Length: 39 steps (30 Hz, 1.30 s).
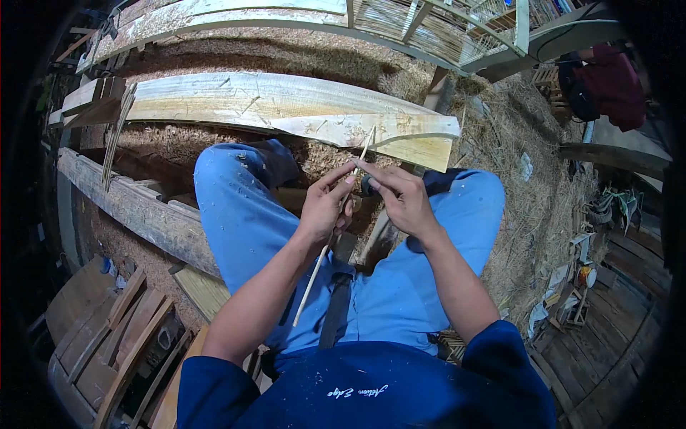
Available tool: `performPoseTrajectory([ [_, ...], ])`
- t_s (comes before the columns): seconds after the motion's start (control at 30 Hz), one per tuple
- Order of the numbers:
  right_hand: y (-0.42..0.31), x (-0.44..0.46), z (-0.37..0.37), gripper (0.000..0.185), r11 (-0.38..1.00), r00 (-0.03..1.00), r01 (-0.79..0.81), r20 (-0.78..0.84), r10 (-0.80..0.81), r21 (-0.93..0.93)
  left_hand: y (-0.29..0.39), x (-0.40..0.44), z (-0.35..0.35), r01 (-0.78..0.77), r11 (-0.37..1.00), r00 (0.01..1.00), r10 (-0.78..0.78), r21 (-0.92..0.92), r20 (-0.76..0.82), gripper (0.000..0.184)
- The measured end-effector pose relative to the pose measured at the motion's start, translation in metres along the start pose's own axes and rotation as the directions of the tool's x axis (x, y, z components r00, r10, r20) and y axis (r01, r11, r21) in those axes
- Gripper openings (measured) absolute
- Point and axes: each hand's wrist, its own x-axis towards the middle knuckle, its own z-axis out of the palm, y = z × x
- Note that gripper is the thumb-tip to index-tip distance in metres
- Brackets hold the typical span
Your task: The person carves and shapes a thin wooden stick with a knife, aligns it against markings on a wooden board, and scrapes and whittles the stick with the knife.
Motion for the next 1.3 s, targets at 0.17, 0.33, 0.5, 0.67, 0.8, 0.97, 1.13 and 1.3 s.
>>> performPoseTrajectory([
  [0.17, 0.000, -0.001, 0.003, 0.045, 0.999, 0.999, -0.039, 0.001, 0.039, 0.034, -0.004, 0.004, -0.003, 0.011, 1.000, 1.000, -0.011, -0.018, -0.005, 0.038],
  [0.33, 0.008, 0.011, 0.000, 0.045, 0.989, 0.990, -0.138, -0.033, 0.136, -0.056, 0.002, -0.004, 0.001, 0.005, 1.000, 1.000, -0.005, 0.024, 0.015, 0.040],
  [0.5, 0.007, 0.004, 0.004, 0.046, 0.999, 0.999, -0.048, -0.006, 0.048, -0.007, -0.003, 0.003, -0.001, -0.029, 0.999, 0.999, 0.029, -0.014, -0.045, 0.036],
  [0.67, -0.003, 0.005, 0.005, 0.047, 0.995, 0.995, -0.097, -0.013, 0.096, -0.038, 0.001, 0.000, -0.002, -0.010, 0.999, 0.999, 0.011, 0.041, -0.032, 0.038],
  [0.8, -0.006, 0.003, 0.007, 0.048, 0.993, 0.995, -0.095, -0.039, 0.093, -0.072, 0.002, -0.003, -0.002, 0.000, 1.000, 1.000, 0.000, -0.007, -0.008, 0.037],
  [0.97, -0.011, 0.001, 0.008, 0.052, 0.988, 0.995, -0.083, -0.067, 0.075, -0.133, 0.000, -0.009, 0.002, -0.004, 0.998, 1.000, 0.004, -0.062, -0.010, 0.037],
  [1.13, -0.010, 0.013, -0.013, 0.045, 0.986, 0.976, -0.132, -0.189, 0.112, -0.099, -0.002, -0.042, 0.009, -0.068, 0.997, 0.997, 0.068, 0.021, -0.018, 0.040],
  [1.3, -0.017, 0.002, 0.004, 0.042, 0.990, 0.981, -0.046, -0.182, 0.071, 0.134, 0.011, -0.056, 0.005, -0.142, 0.990, 0.990, 0.142, 0.003, -0.012, 0.041],
])
